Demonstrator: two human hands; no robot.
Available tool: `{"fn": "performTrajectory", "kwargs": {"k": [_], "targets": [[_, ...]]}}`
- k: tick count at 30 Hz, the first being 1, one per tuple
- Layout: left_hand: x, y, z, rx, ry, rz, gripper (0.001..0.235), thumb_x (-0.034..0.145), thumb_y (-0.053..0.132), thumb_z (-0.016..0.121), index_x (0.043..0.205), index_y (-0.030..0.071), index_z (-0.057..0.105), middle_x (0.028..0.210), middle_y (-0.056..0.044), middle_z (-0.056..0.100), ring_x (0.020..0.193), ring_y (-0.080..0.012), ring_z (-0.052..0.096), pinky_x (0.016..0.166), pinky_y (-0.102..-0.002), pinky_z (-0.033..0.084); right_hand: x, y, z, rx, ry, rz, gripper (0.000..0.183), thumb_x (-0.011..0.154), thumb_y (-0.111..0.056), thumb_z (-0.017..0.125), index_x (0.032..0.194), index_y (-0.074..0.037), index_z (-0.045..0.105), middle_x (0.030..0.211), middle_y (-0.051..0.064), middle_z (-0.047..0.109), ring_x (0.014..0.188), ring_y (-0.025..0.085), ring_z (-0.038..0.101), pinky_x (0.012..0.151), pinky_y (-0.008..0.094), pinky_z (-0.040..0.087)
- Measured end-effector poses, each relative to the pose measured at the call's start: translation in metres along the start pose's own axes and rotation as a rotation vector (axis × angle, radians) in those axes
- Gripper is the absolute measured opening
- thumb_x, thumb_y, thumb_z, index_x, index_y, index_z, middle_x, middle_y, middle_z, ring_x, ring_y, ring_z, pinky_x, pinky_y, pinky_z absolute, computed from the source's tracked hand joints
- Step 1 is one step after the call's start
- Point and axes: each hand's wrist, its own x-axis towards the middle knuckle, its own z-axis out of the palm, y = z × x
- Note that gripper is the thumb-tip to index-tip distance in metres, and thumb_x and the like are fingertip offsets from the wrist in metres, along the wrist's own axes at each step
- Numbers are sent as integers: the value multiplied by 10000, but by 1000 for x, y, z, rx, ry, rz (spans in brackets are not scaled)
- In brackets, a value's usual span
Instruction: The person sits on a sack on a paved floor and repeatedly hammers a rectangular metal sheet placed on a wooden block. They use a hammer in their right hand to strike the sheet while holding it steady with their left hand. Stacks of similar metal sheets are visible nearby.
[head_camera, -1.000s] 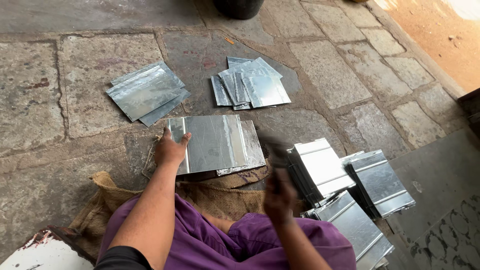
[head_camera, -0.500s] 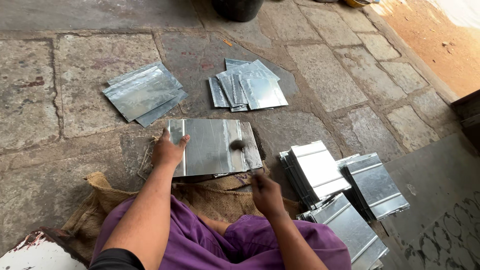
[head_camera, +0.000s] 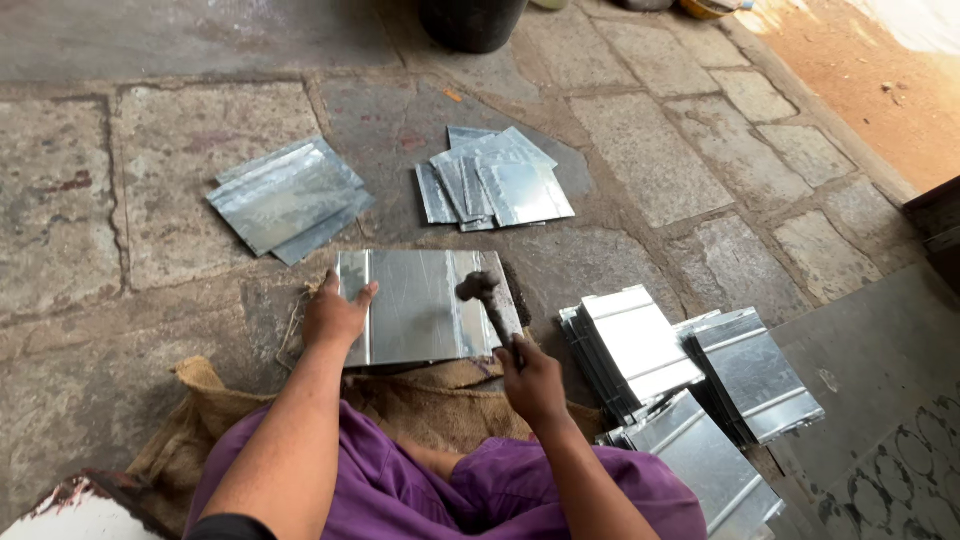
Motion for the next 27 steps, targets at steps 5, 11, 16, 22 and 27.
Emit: {"fn": "performTrajectory", "kwargs": {"k": [5,11,16,22,27], "targets": [[-2,-7,6,-51,-11,-13,1008,856,731,595,1625,142,314,1465,-200,577,1187,-380,693,918,-477,609,-5,6,-5,186,143,24,257,1015,-175,644,1220,-37,713,747,118,691,586,173,613,517,317,493],[0,-6,3,-17,45,17,1009,836,730,654,1595,135,358,1458,-213,567,1260,-401,620,967,-494,565,5,-2,7,-7,24,-62,281,977,-158,688,1222,-21,694,860,89,728,709,140,704,584,283,542],[4,-17,9,-18,72,65,1013,842,731,668,1591,109,389,1413,-228,618,1254,-400,636,1006,-479,551,6,-9,4,128,119,-59,212,987,-149,665,1148,-18,710,794,132,725,661,187,674,576,327,535],[3,-14,7,-57,41,36,1009,840,711,657,1594,106,368,1417,-250,587,1207,-406,660,943,-486,583,14,-14,8,-58,-58,85,268,955,-124,712,1204,-23,703,754,154,703,637,172,686,580,299,510],[5,-14,-7,14,167,126,947,849,682,722,1539,88,460,1286,-270,649,1156,-426,661,923,-499,564,23,-22,-11,48,64,43,343,950,-167,690,1271,-49,679,761,58,728,607,105,677,497,244,509]]}}
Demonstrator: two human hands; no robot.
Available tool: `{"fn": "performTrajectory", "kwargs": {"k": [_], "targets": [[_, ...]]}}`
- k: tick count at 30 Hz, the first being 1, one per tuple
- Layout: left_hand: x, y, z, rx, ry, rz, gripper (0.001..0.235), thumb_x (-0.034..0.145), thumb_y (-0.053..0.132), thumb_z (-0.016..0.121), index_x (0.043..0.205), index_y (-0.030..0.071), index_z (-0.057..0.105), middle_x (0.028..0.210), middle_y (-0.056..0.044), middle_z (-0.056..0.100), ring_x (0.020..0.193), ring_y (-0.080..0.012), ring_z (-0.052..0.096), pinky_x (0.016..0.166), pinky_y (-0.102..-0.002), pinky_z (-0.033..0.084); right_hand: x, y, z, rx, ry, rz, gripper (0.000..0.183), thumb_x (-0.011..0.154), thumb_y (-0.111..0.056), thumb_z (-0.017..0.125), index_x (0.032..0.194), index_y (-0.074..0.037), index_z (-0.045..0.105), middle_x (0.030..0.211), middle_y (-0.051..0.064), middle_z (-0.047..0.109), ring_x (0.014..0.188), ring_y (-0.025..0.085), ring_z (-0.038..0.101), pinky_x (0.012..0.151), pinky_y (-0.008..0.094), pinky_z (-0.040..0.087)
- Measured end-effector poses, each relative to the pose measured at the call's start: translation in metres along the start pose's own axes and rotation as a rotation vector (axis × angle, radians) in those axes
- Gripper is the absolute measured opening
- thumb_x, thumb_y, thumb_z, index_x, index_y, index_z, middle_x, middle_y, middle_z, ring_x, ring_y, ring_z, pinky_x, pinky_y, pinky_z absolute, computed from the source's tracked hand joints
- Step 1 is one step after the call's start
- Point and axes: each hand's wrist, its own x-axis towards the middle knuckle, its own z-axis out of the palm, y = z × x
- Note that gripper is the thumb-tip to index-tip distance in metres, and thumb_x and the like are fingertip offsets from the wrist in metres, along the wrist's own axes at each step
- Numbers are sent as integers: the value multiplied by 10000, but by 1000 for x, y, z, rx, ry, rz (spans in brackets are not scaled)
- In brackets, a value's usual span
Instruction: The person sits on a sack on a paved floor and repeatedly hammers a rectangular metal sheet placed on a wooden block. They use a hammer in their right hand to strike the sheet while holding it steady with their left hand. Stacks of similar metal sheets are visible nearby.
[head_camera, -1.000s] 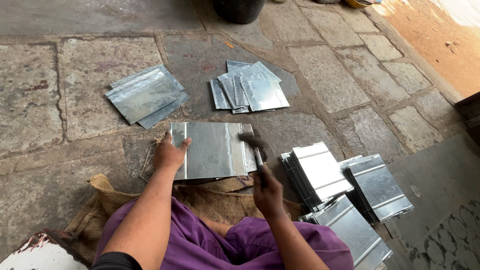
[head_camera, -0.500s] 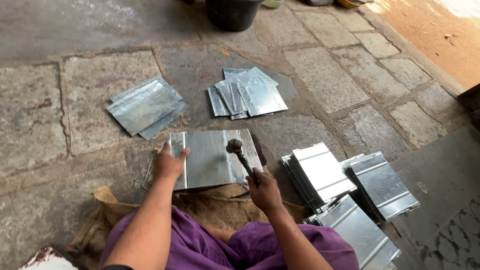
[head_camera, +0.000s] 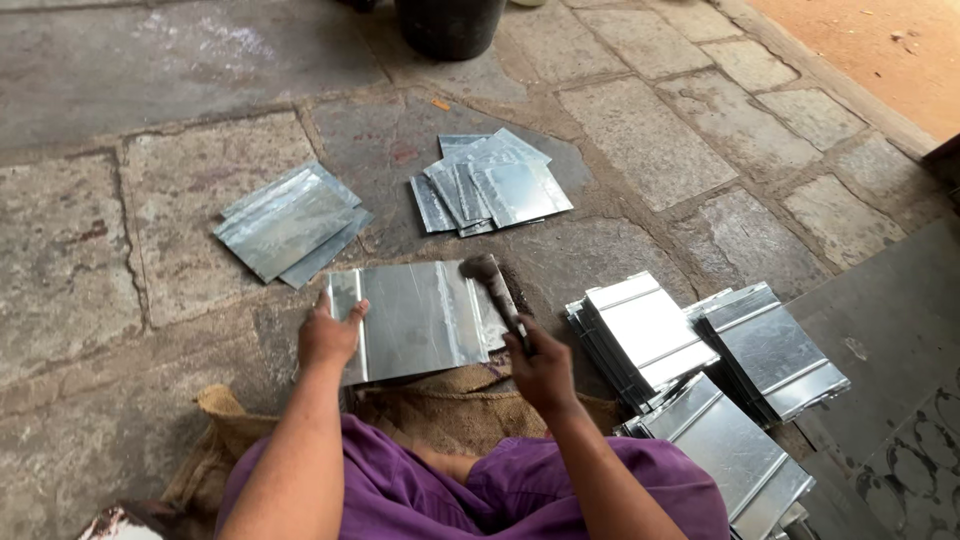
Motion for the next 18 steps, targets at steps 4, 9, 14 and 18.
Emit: {"fn": "performTrajectory", "kwargs": {"k": [4,9,14,18], "targets": [[2,-11,-1,-125,6,-49,785,840,624,735,1401,95,591,1180,-203,730,1078,-393,712,902,-494,582,-13,-2,-30,-5,71,48,251,998,-187,662,1201,-61,739,730,65,718,544,123,635,461,268,516],[5,-12,6,-172,84,-1,695,867,593,744,1334,89,636,1139,-200,739,1052,-391,719,909,-492,576,-30,6,-35,67,42,-68,283,1017,-185,677,1261,-48,714,849,63,746,683,108,692,587,250,585],[4,-20,9,-179,119,-29,696,866,591,765,1306,67,638,1131,-210,735,1039,-391,720,902,-492,571,-36,13,-24,-207,-124,163,380,906,-201,782,1260,-79,717,824,129,760,683,155,730,593,314,530],[7,-17,7,-185,127,-9,628,878,576,766,1256,80,682,1134,-206,745,1066,-401,715,918,-499,568,-38,7,-24,-120,-20,11,350,921,-193,746,1246,-66,712,765,137,733,628,167,713,574,326,538]]}}
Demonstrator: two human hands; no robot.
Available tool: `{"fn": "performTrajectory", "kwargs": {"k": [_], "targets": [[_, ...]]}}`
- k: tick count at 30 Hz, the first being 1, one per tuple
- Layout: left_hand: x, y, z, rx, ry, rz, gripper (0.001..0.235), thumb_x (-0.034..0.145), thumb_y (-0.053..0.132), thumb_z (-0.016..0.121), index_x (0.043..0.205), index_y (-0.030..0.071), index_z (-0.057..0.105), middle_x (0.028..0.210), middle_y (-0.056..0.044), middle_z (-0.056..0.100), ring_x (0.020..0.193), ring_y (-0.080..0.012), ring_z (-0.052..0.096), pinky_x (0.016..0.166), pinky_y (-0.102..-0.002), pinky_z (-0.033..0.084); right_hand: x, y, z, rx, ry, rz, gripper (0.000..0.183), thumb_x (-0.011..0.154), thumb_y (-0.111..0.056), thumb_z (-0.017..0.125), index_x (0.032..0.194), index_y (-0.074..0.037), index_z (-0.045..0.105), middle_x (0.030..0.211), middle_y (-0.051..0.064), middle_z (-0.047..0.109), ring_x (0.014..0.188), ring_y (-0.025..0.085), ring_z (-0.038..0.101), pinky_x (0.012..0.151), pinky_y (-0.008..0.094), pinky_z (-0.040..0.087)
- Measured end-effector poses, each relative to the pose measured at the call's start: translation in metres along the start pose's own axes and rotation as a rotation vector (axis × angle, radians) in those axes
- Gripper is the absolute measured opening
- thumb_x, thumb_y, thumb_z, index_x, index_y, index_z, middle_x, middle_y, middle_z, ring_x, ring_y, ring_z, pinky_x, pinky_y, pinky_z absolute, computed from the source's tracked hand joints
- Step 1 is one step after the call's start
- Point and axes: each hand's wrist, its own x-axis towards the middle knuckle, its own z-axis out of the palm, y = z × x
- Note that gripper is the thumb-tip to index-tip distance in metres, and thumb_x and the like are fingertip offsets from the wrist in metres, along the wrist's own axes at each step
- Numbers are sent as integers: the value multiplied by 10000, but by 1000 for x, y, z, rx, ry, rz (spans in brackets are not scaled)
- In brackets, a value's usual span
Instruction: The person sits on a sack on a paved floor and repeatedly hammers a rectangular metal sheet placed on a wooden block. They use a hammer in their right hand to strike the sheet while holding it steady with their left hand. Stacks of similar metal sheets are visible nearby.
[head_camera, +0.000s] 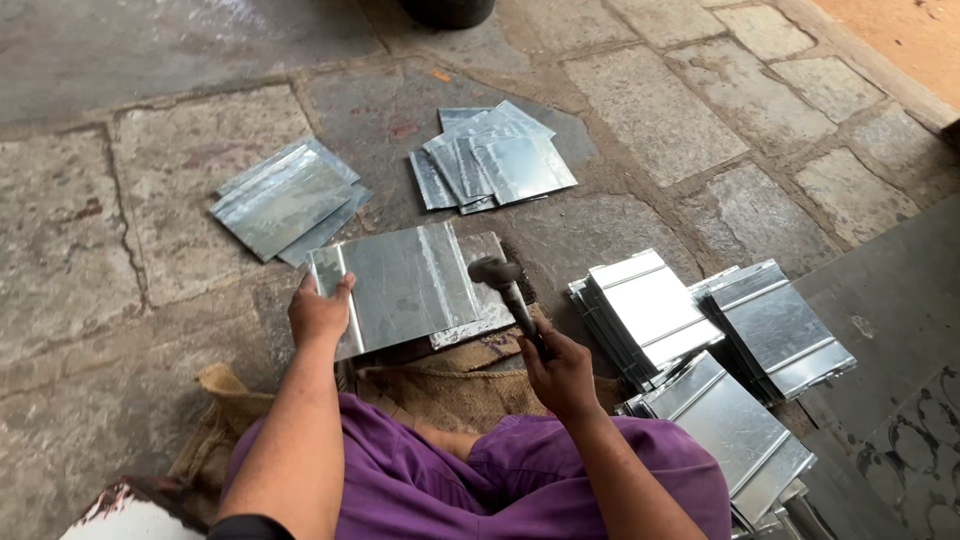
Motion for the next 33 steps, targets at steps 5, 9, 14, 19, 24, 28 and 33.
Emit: {"fn": "performTrajectory", "kwargs": {"k": [5,9,14,19,24,28,33], "targets": [[-3,9,-7,12,-77,-110,612,887,574,742,1240,80,666,1136,-195,741,1059,-386,722,911,-503,568,0,-5,5,81,-64,66,302,937,-177,728,1217,-65,713,781,88,751,648,126,700,565,303,534],[-4,14,-10,32,15,-24,749,870,604,780,1296,18,587,1149,-245,691,1035,-422,687,874,-521,546,1,2,5,-36,-112,299,297,958,-205,751,1231,-88,740,735,128,728,600,145,624,547,318,472],[-6,6,-5,43,-64,-111,627,893,592,731,1219,61,663,1154,-207,725,1069,-407,699,905,-520,560,-11,15,5,153,-32,63,336,949,-162,712,1267,-54,718,770,89,722,648,87,623,567,275,506],[-5,15,-10,48,-24,-69,631,880,601,748,1197,58,686,1131,-223,730,1066,-417,696,913,-516,557,-4,4,6,-86,-113,171,293,927,-166,772,1194,-48,750,739,65,691,615,53,646,574,265,496],[-4,7,-5,42,-30,-67,632,891,605,736,1194,53,687,1142,-214,736,1071,-414,704,912,-513,566,-4,-4,0,130,63,51,235,963,-165,707,1162,-43,733,680,44,665,553,77,558,476,286,429],[1,11,-5,51,-58,-110,653,883,618,727,1223,64,665,1155,-214,724,1074,-408,702,904,-517,564,8,-7,9,388,85,-189,205,1016,-174,644,1164,-46,706,787,10,670,636,42,603,516,246,510],[-3,12,-6,54,-24,-62,694,877,629,742,1240,44,655,1158,-229,720,1068,-407,704,914,-505,564,16,1,19,31,-56,147,236,961,-171,744,1148,-27,734,710,58,692,597,100,589,536,287,465]]}}
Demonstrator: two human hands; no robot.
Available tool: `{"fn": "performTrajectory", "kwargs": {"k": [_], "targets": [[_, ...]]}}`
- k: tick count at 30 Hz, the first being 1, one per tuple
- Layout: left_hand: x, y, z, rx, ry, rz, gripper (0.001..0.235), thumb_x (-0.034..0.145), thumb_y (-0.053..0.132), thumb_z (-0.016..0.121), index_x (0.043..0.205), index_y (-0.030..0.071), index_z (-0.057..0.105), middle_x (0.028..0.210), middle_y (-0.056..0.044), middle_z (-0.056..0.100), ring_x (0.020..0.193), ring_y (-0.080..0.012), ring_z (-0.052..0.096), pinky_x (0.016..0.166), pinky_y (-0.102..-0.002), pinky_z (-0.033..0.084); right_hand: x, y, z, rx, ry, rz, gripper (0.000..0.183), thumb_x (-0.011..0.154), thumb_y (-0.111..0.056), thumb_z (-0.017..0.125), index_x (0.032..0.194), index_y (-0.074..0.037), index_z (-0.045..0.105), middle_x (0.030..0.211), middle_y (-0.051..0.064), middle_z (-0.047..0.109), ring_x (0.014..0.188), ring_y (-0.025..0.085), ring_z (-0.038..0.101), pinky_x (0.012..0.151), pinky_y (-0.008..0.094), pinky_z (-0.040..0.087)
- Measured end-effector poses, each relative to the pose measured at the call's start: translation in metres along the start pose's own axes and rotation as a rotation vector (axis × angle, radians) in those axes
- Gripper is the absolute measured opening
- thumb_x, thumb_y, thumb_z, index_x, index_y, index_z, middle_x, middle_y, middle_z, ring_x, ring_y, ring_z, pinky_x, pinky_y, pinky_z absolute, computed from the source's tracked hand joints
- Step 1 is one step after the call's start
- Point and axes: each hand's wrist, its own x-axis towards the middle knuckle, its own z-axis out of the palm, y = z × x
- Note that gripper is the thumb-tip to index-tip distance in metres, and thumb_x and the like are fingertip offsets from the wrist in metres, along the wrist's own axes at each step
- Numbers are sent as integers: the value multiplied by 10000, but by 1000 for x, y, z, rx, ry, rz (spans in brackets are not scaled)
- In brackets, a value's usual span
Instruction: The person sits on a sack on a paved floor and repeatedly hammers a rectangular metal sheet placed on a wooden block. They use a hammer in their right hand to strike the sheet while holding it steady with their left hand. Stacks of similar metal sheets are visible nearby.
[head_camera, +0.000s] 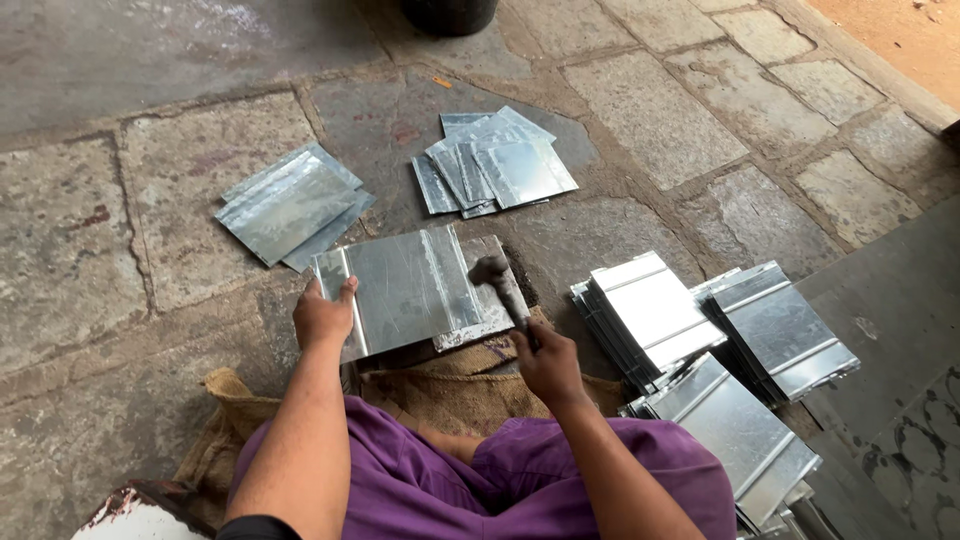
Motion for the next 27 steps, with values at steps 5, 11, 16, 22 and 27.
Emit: {"fn": "performTrajectory", "kwargs": {"k": [5,11,16,22,27], "targets": [[-5,-9,1,-31,-75,-82,640,892,603,705,1224,57,669,1145,-199,736,1059,-385,715,907,-510,570,-4,17,0,231,98,-171,240,980,-140,674,1184,-25,720,779,70,716,642,101,637,541,279,511],[-2,3,-4,18,1,5,636,881,603,740,1184,46,681,1133,-219,723,1048,-407,696,899,-517,556,2,11,-2,-30,-30,-27,301,909,-193,756,1163,-35,726,782,127,729,646,145,682,589,323,524],[4,-16,9,-13,-17,-15,606,893,589,732,1153,43,695,1102,-219,737,1038,-413,706,897,-515,561,-9,12,-1,-31,-68,-4,272,937,-232,713,1119,-30,722,715,174,685,578,222,621,561,376,498],[21,-33,24,-69,16,20,558,910,555,733,1097,31,695,1041,-212,736,970,-390,720,850,-491,562,2,12,-6,-134,-185,363,314,978,-341,661,1155,-98,750,689,75,708,511,155,554,504,376,433],[6,-20,17,-556,-5,100,311,1098,367,636,1095,60,683,893,-180,678,819,-422,670,676,-442,530,4,23,-15,-147,-103,368,334,963,-356,693,1141,-84,774,670,63,698,515,131,554,504,344,426]]}}
